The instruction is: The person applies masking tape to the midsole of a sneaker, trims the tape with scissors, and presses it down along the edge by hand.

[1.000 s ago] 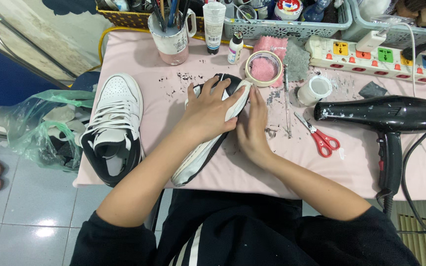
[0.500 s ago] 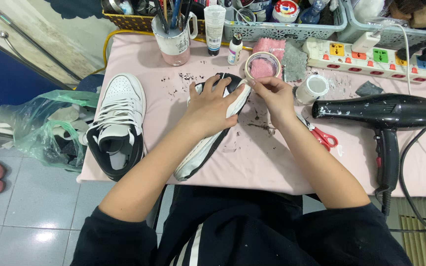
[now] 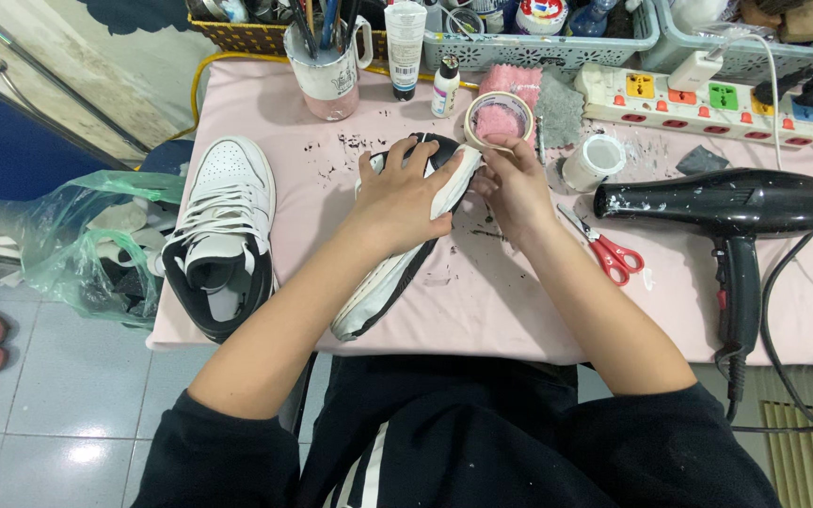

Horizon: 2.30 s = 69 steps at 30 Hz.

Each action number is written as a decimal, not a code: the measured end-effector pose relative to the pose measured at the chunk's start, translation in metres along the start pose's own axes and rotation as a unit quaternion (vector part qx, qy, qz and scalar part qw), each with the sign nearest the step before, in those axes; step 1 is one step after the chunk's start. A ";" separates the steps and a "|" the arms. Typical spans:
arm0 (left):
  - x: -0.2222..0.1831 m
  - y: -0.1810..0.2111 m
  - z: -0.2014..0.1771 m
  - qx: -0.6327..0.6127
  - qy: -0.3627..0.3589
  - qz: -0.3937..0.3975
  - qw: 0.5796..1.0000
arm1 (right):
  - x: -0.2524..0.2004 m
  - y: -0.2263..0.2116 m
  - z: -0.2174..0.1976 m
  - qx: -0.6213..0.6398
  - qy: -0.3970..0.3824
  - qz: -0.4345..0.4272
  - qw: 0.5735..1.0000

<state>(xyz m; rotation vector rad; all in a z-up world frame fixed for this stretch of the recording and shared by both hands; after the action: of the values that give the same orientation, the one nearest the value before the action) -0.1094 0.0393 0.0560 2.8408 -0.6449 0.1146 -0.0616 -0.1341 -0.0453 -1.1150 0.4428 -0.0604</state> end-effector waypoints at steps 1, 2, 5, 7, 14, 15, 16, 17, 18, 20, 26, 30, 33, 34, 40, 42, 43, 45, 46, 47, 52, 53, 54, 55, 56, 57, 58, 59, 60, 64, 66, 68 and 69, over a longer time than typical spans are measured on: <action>0.000 0.000 -0.001 -0.006 0.001 0.000 1.000 | -0.006 -0.005 0.002 -0.039 0.003 -0.074 0.996; 0.001 0.000 -0.002 -0.012 0.002 0.000 1.000 | -0.015 -0.011 0.003 -0.077 0.006 -0.148 0.986; 0.001 -0.001 -0.001 -0.010 -0.019 -0.009 1.000 | -0.068 -0.034 0.019 -0.312 -0.019 -0.526 0.791; 0.002 -0.001 0.001 -0.009 -0.036 -0.019 0.999 | -0.078 -0.033 0.021 -0.397 -0.022 -0.559 0.727; 0.007 -0.001 0.016 -0.008 -0.080 -0.043 0.996 | -0.095 -0.002 0.028 -0.523 -0.074 -0.528 0.664; 0.007 -0.003 0.017 -0.011 -0.084 -0.047 0.995 | -0.104 0.006 0.029 -0.525 -0.087 -0.531 0.659; 0.008 -0.003 0.019 -0.012 -0.086 -0.044 0.995 | -0.114 0.013 0.029 -0.527 -0.100 -0.533 0.654; 0.008 -0.004 0.020 -0.014 -0.088 -0.042 0.995 | -0.122 0.020 0.031 -0.529 -0.114 -0.536 0.648; 0.008 -0.005 0.021 -0.016 -0.089 -0.039 0.995 | -0.124 0.023 0.031 -0.515 -0.115 -0.515 0.675; 0.009 -0.009 0.023 -0.024 -0.091 -0.042 0.995 | -0.128 0.029 0.031 -0.487 -0.117 -0.470 0.727; 0.008 -0.015 0.025 -0.053 -0.076 -0.038 0.995 | -0.144 0.020 0.023 -0.496 -0.111 -0.486 0.711; 0.007 -0.016 0.029 -0.058 -0.064 -0.041 0.995 | -0.142 0.011 0.024 -0.429 -0.120 -0.479 0.756; 0.006 -0.018 0.025 -0.061 -0.058 -0.036 0.996 | -0.144 0.012 0.031 -0.474 -0.110 -0.482 0.728; 0.006 -0.016 0.019 -0.072 -0.044 -0.019 0.996 | -0.147 0.009 0.031 -0.476 -0.114 -0.484 0.725; -0.053 -0.022 -0.021 -0.080 -0.039 -0.036 0.995 | -0.173 -0.014 0.030 -0.395 -0.139 -0.499 0.759; -0.096 -0.034 -0.018 -0.028 -0.125 -0.100 0.987 | -0.180 -0.013 0.036 -0.430 -0.154 -0.495 0.739; -0.107 -0.032 -0.020 -0.064 -0.113 -0.097 0.987 | -0.181 -0.011 0.039 -0.463 -0.161 -0.482 0.726; -0.121 -0.029 -0.019 -0.137 -0.089 -0.092 0.982 | -0.185 -0.013 0.042 -0.494 -0.165 -0.484 0.703; -0.126 -0.027 -0.019 -0.179 -0.058 -0.087 0.978 | -0.186 -0.018 0.043 -0.493 -0.161 -0.499 0.694; -0.129 -0.027 -0.019 -0.219 -0.027 -0.082 0.972 | -0.188 -0.022 0.045 -0.492 -0.156 -0.514 0.685; -0.160 -0.027 -0.027 -0.347 0.197 -0.106 0.911 | -0.186 -0.025 0.041 -0.462 -0.130 -0.483 0.733; -0.166 -0.025 -0.023 -0.377 0.204 -0.134 0.893 | -0.183 -0.024 0.040 -0.451 -0.121 -0.477 0.745; -0.172 -0.023 -0.019 -0.407 0.210 -0.162 0.874 | -0.181 -0.022 0.040 -0.438 -0.119 -0.469 0.758; -0.175 -0.022 -0.017 -0.374 0.218 -0.181 0.883 | -0.180 -0.020 0.039 -0.425 -0.117 -0.460 0.771; -0.178 -0.020 -0.015 -0.340 0.226 -0.199 0.891 | -0.177 -0.018 0.038 -0.411 -0.114 -0.452 0.783; -0.182 -0.020 -0.012 -0.307 0.230 -0.219 0.897 | -0.176 -0.015 0.037 -0.393 -0.119 -0.454 0.791; -0.182 -0.019 -0.014 -0.310 0.252 -0.207 0.893 | -0.174 -0.012 0.036 -0.375 -0.125 -0.455 0.798; -0.183 -0.018 -0.014 -0.312 0.273 -0.195 0.889 | -0.173 -0.009 0.034 -0.356 -0.130 -0.455 0.806; -0.184 -0.017 -0.016 -0.314 0.293 -0.183 0.884 | -0.171 -0.005 0.026 -0.283 -0.106 -0.415 0.858; -0.192 0.000 -0.034 -0.246 0.376 -0.066 0.891 | -0.138 0.020 0.005 0.008 -0.025 -0.098 0.995; -0.201 0.009 -0.047 -0.205 0.425 0.013 0.882 | -0.134 0.029 0.002 0.081 -0.059 0.023 0.995; -0.203 0.012 -0.059 -0.197 0.418 0.057 0.885 | -0.139 0.016 0.011 0.094 -0.172 0.012 0.981; -0.204 0.013 -0.067 -0.193 0.414 0.079 0.886 | -0.144 0.009 0.013 0.134 -0.213 0.013 0.968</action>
<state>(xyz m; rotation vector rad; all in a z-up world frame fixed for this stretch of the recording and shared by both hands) -0.3005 0.1282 0.0982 2.0560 -0.5935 1.0283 -0.1896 -0.0809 -0.0033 -0.8252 0.0588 0.1380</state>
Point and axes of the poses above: each hand's wrist, its own x-axis towards the middle knuckle, its own z-axis out of the palm, y = z × x, the point moved 7 cm from there along x, towards the middle knuckle, and after that the axes turned 14 degrees about y, right-handed, at the moved point
